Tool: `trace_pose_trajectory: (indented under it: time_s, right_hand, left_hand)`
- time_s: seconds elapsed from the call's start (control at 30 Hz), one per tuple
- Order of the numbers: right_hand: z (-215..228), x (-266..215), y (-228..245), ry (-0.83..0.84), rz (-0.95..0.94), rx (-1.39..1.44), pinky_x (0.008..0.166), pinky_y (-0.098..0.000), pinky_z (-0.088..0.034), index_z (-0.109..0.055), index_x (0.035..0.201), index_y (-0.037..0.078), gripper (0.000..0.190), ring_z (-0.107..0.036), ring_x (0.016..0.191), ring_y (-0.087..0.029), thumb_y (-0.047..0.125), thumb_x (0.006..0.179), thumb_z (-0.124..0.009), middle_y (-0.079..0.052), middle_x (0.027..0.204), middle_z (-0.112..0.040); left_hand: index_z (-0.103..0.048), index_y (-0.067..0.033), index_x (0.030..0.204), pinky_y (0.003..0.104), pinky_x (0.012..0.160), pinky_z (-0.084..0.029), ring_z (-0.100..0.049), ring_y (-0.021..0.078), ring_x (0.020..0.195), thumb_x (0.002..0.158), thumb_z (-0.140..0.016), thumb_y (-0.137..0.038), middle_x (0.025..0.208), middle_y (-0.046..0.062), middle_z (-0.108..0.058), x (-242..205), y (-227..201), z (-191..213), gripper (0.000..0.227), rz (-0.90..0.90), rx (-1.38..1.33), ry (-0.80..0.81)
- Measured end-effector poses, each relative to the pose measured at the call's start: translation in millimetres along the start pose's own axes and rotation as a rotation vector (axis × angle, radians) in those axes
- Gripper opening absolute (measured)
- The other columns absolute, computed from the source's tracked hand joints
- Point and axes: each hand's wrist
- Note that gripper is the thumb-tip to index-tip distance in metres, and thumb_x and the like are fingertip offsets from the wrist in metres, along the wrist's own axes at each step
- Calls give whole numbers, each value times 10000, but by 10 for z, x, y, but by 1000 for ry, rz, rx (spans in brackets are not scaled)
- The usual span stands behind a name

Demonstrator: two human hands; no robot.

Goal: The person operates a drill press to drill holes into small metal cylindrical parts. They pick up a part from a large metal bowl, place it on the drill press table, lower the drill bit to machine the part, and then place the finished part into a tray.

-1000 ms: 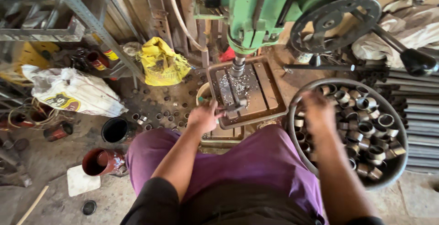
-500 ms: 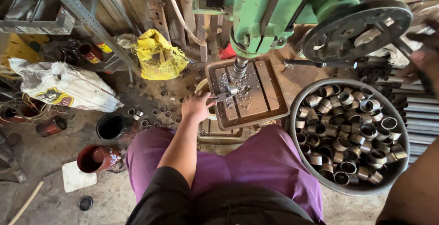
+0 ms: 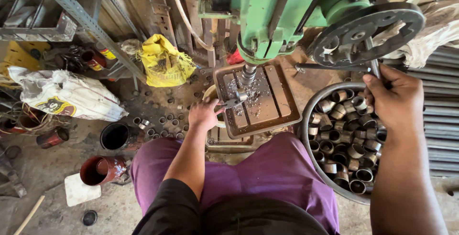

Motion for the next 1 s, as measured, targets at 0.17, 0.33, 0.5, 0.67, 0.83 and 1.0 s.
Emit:
trace_pose_trajectory:
  time_s: [0.17, 0.33, 0.5, 0.67, 0.83, 1.0]
  right_hand:
    - [98, -7, 263, 59, -27, -99, 459, -225, -394, -726, 1188, -14, 191, -507, 544, -43, 32, 1005, -697, 6, 737, -609]
    - [204, -38, 414, 50, -13, -216, 476, -236, -350, -754, 1227, 28, 202, -479, 566, -46, 30, 1030, -709, -2, 716, -585]
    - [-36, -27, 131, -78, -22, -241, 443, -217, -372, -741, 1250, 63, 259, -514, 530, -36, 77, 992, -751, 25, 704, -632]
    - [-219, -6, -169, -106, 180, -60, 517, -204, -393, -742, 1251, 5, 228, -514, 591, -14, 30, 1025, -719, 35, 762, -628]
    - [-202, 15, -300, -94, 196, -34, 539, -209, -390, -737, 1193, -26, 157, -506, 614, -13, 21, 1044, -721, 31, 758, -616]
    - [-257, 20, -368, -134, 184, -12, 533, -207, -392, -734, 1197, -40, 174, -505, 608, -15, 24, 1035, -721, 26, 738, -617]
  left_hand:
    - [-674, -257, 1148, 448, 945, -505, -656, 235, 1068, 953, -586, -580, 1167, -4, -673, -26, -15, 39, 387, 13, -20, 27]
    - [-658, -240, 1175, 438, 946, -507, -641, 232, 1076, 967, -561, -570, 1181, -3, -665, -20, -4, 7, 402, 16, 28, 49]
    - [-655, -243, 1174, 451, 998, -491, -637, 222, 1111, 980, -541, -591, 1192, -2, -665, -8, -8, 30, 414, 20, 26, 84]
    - [-652, -238, 1167, 476, 997, -473, -626, 233, 1137, 973, -550, -574, 1201, 9, -659, -19, -25, 66, 402, 18, 10, 54]
    - [-659, -245, 1145, 472, 1010, -468, -625, 228, 1156, 967, -569, -549, 1228, 1, -659, -37, -53, 109, 364, 39, -17, 69]
    - [-660, -244, 1147, 467, 1004, -479, -633, 239, 1154, 977, -589, -513, 1254, 13, -656, -48, -50, 99, 325, 40, -13, 73]
Point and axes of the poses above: each hand's wrist, its own x-axis towards the middle knuckle, its own z-axis out of the back of the hand, y = z × x
